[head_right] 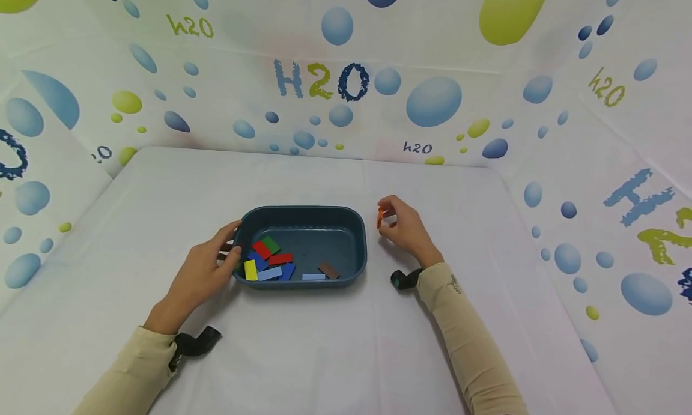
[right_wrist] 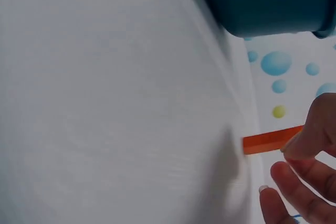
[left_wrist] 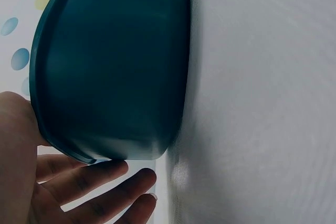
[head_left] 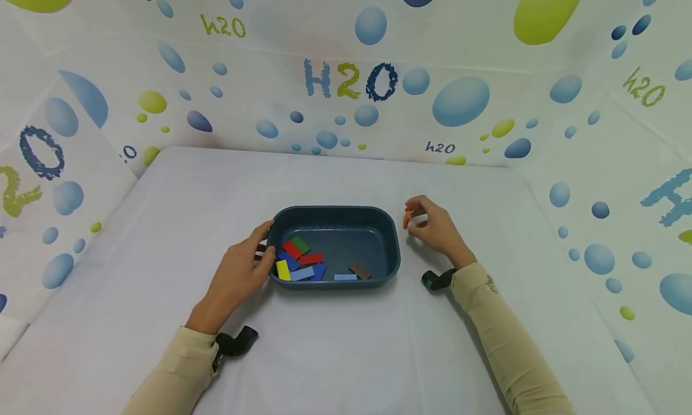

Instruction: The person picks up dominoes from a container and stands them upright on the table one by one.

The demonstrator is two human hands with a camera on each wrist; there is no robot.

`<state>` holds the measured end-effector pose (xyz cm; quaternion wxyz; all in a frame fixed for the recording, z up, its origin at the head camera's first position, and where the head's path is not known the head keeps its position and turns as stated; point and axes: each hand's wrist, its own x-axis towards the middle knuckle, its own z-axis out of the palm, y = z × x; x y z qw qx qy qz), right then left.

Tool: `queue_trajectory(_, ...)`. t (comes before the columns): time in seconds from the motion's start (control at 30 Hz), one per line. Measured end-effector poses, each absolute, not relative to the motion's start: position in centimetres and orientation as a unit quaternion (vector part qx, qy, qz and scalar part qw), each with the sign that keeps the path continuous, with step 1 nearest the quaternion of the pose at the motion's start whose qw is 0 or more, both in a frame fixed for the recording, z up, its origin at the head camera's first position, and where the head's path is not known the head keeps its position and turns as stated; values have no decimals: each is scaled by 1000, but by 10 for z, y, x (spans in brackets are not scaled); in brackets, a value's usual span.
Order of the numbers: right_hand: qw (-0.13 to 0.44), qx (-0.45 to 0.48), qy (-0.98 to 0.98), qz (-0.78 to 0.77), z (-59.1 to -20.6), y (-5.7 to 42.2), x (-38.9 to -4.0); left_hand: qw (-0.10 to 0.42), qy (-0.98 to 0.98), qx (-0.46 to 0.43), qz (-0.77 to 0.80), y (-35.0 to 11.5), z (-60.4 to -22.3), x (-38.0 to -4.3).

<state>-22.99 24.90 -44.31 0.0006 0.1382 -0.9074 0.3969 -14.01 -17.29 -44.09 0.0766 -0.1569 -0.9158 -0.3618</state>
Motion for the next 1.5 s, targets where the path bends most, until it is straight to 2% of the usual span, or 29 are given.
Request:
queue_trajectory(0.13,7,130,-913,386,-430,253,-228,73,-916,-155,-363,-174,-440,-139)
queue_trajectory(0.4,56,151,-908,387,-398,249,-215,85,-913,-162,-365,-173,-442,-140)
queue_trajectory(0.77,44,264,-836,478,-356,215,-201,76,-916,-157,-363,-173,-440,-142)
queue_trajectory(1.03,-8,327,-807,492,-338,171,-207,69,-917,-150,-362,-174,-440,-141)
queue_trajectory(1.3,-91,403,-759,503,-348,131,-223,67,-919,-144,-362,-173,-441,-140)
queue_trajectory(1.5,-145,417,-738,511,-358,107,-231,67,-918,-146,-362,-174,-440,-141)
